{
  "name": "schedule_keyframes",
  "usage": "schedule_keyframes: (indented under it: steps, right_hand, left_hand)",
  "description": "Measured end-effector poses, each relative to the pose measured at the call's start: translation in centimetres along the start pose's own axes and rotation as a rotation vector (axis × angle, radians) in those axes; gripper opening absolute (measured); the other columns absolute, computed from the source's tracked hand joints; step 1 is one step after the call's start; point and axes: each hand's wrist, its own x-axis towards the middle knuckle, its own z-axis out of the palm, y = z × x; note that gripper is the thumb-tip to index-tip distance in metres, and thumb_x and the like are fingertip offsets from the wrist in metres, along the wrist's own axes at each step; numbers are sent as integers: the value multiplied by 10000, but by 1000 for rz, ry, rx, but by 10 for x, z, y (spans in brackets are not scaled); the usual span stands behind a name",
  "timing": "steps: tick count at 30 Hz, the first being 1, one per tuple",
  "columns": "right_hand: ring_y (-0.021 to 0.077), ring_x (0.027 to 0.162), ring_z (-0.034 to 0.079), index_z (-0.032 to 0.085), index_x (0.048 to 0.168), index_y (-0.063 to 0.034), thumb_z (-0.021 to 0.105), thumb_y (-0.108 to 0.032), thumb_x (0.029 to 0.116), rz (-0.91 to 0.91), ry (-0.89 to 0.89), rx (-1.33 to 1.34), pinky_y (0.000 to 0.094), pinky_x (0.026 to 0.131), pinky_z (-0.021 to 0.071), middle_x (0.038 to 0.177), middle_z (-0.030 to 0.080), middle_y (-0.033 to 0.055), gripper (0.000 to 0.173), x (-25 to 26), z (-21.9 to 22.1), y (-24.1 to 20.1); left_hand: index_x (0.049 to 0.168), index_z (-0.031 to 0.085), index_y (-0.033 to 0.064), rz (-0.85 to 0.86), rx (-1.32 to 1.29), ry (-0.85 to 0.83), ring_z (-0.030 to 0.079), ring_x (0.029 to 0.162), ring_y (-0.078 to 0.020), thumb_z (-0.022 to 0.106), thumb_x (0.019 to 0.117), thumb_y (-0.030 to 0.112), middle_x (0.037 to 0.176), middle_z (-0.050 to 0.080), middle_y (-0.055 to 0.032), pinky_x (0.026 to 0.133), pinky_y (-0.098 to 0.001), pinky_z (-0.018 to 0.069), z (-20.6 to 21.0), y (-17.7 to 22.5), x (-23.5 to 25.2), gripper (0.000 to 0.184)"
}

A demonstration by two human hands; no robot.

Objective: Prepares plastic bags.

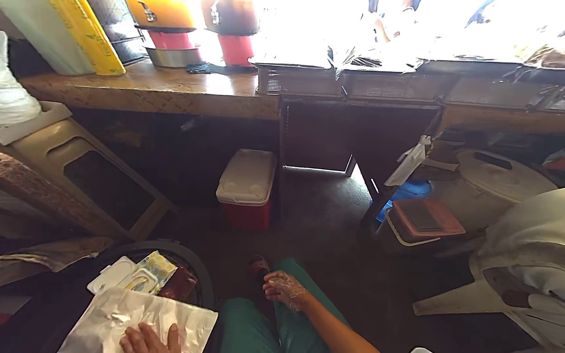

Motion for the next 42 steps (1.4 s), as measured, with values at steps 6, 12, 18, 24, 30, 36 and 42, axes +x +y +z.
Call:
schedule_keyframes:
  steps: [6, 12, 18, 24, 30, 36, 42]
  right_hand:
    - [187, 945, 680, 500, 1336, 37, 441, -89, 1078, -6, 3, -71, 365, 878, 564, 1106, 662, 129, 293, 0, 3, 0]
    - [181, 913, 671, 501, 1327, 28, 438, -90, 1084, 21, 44, 9, 358, 855, 560, 1079, 654, 118, 277, -2, 5, -3]
    - [150, 869, 640, 545, 1302, 50, 512, -147, 1073, 3, 52, -242, 312, 791, 543, 1092, 647, 139, 304, -23, 39, -6]
    - [280, 1154, 662, 462, 1403, 123, 112, -470, 1082, -126, -484, -293, 454, 970, 541, 1285, 651, 229, 760, -52, 108, -47]
    - [53, 812, 642, 598, 1170, 93, 621, 7, 946, -273, -325, -299, 244, 792, 552, 921, 678, 62, 240, -79, 156, -88]
    - [73, 751, 701, 613, 1174, 114, 509, 38, 991, -424, -505, -232, 253, 750, 595, 877, 741, 47, 224, -98, 170, -86]
    - [50, 882, 659, 598, 1124, 198, 625, 66, 896, -722, -901, -584, 205, 857, 528, 966, 708, 155, 265, -129, 187, -71]
  left_hand:
    - [1544, 330, -87, -8, -43, 65, 168, 1537, -478, 306, 1093, 269, 1630, 228, -324, 1171, -740, 67, 11, -11, 4, 574]
    - [1496, 391, -125, -64, -255, 104, 239, 1515, -486, 263, 1103, 165, 1596, 311, -325, 1186, -712, 91, 5, -10, 13, 505]
    - [1204, 542, -260, -141, -590, 180, 574, 1143, -507, 285, 1126, 202, 1136, 576, -463, 1042, -577, 381, -85, 58, 7, 534]
    - [1365, 577, -103, 459, -517, -119, 463, 1414, -425, 352, 1052, 137, 1478, 522, -264, 1157, -696, 244, -137, 118, -59, 454]
    - [1284, 690, -9, 741, -172, 101, 503, 1367, -467, 380, 1036, 339, 1432, 578, -240, 1014, -868, 184, -114, 127, -109, 528]
    - [1251, 603, -140, 479, -742, 297, 594, 1281, -214, 668, 968, 331, 1332, 612, -276, 1079, -339, 483, -161, 95, -116, 552]
    - [1486, 289, 46, 38, -1438, 27, 702, 1013, -35, 752, 876, 457, 1168, 692, 73, 854, -235, 602, -191, 71, -129, 870]
